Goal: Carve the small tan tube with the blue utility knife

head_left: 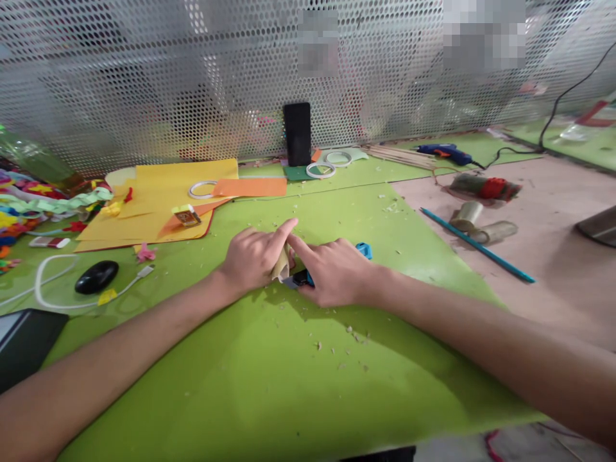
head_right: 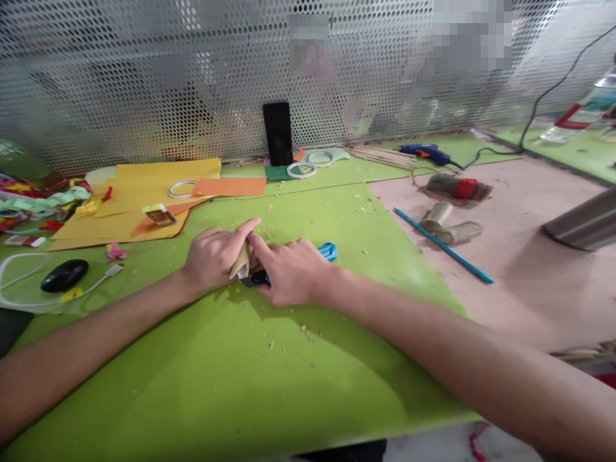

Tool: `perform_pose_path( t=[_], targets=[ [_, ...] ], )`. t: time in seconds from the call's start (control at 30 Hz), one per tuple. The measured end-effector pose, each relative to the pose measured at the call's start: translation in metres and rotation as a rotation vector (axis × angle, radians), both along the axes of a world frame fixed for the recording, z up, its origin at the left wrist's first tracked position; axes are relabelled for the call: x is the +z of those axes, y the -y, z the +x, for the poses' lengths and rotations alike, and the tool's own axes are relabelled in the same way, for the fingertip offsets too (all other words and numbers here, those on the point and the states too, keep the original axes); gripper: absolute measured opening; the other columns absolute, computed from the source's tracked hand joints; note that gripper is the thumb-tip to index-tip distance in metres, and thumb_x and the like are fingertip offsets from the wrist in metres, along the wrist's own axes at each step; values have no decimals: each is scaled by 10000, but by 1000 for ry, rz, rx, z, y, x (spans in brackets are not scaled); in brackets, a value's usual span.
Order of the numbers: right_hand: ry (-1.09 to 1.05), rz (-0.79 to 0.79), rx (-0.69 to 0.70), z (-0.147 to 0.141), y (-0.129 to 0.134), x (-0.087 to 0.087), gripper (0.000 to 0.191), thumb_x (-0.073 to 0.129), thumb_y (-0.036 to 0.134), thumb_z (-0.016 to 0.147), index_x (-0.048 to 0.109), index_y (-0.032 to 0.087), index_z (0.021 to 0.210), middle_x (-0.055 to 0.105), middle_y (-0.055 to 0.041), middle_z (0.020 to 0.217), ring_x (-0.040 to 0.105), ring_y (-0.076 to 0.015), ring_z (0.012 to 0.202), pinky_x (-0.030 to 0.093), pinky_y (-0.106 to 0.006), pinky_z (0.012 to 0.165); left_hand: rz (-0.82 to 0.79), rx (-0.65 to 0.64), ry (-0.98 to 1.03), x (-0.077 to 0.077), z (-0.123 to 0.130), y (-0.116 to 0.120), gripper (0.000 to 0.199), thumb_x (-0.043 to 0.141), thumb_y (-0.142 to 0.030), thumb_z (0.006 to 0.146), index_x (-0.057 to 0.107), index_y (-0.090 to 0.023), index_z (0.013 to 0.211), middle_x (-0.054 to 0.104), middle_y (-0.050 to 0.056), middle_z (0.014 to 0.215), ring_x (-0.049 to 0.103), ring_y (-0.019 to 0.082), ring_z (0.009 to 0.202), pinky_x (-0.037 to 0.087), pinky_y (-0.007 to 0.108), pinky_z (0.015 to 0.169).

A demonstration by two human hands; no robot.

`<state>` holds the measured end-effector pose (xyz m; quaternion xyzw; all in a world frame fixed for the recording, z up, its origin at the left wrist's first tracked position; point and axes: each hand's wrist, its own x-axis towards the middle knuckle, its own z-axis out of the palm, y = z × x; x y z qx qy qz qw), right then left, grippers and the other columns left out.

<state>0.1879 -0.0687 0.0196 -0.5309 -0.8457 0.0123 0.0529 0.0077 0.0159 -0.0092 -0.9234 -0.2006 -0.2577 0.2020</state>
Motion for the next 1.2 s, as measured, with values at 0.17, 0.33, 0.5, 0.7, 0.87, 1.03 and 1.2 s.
perform_pose_path(
  t=[0.17, 0.33, 0.5, 0.7, 0.87, 1.03, 1.2],
  targets=[
    [27, 28, -19, 0, 0, 0, 655, 459, 425, 767, 338, 129, 1338, 697, -46, 736, 562, -194, 512, 182, -286, 476, -44, -1, -11, -1, 1, -1, 448, 456, -381, 915, 513, -130, 1282, 721, 54, 774, 668, 186, 659, 409, 306, 586],
    [56, 10, -52, -3, -1, -3, 627, 449, 385, 797, 305, 130, 1352, 686, -46, 721, 554, -184, 515, 203, -283, 487, -69, 12, -26, 0, 2, 0, 379, 466, -368, 907, 551, -139, 1196, 704, 35, 716, 656, 182, 625, 393, 308, 579],
    [53, -8, -48, -4, -2, -4, 582, 438, 341, 800, 316, 122, 1326, 674, -46, 715, 538, -171, 507, 198, -284, 468, -83, 9, -29, 1, 2, 1, 349, 483, -368, 896, 557, -140, 1150, 682, 15, 672, 646, 179, 600, 375, 311, 570],
    [25, 2, 3, 0, -3, -3, 589, 420, 350, 807, 323, 98, 1330, 679, -49, 702, 530, -172, 481, 177, -290, 448, -93, -2, -32, 2, 2, 0, 330, 489, -355, 894, 551, -142, 1138, 691, 20, 693, 649, 181, 615, 371, 304, 577],
    [50, 0, -16, -3, -4, -4, 578, 398, 353, 835, 313, 87, 1340, 670, -51, 681, 526, -171, 471, 192, -289, 450, -108, -2, -33, 3, 3, 1, 330, 484, -359, 889, 561, -135, 1118, 689, 25, 675, 642, 181, 592, 363, 301, 565],
    [85, -12, -23, -4, -6, -4, 557, 390, 333, 846, 306, 89, 1340, 663, -47, 675, 554, -185, 498, 214, -294, 459, -124, -11, -43, 2, 3, 0, 350, 459, -363, 884, 560, -126, 1120, 692, 32, 674, 650, 188, 595, 363, 305, 580],
    [113, -14, -29, -4, -8, -6, 549, 408, 311, 829, 323, 87, 1323, 668, -51, 668, 569, -192, 519, 225, -294, 476, -140, -11, -62, 0, 2, -2, 415, 493, -425, 855, 559, -120, 1129, 707, 35, 720, 655, 190, 609, 373, 312, 587]
  ],
)
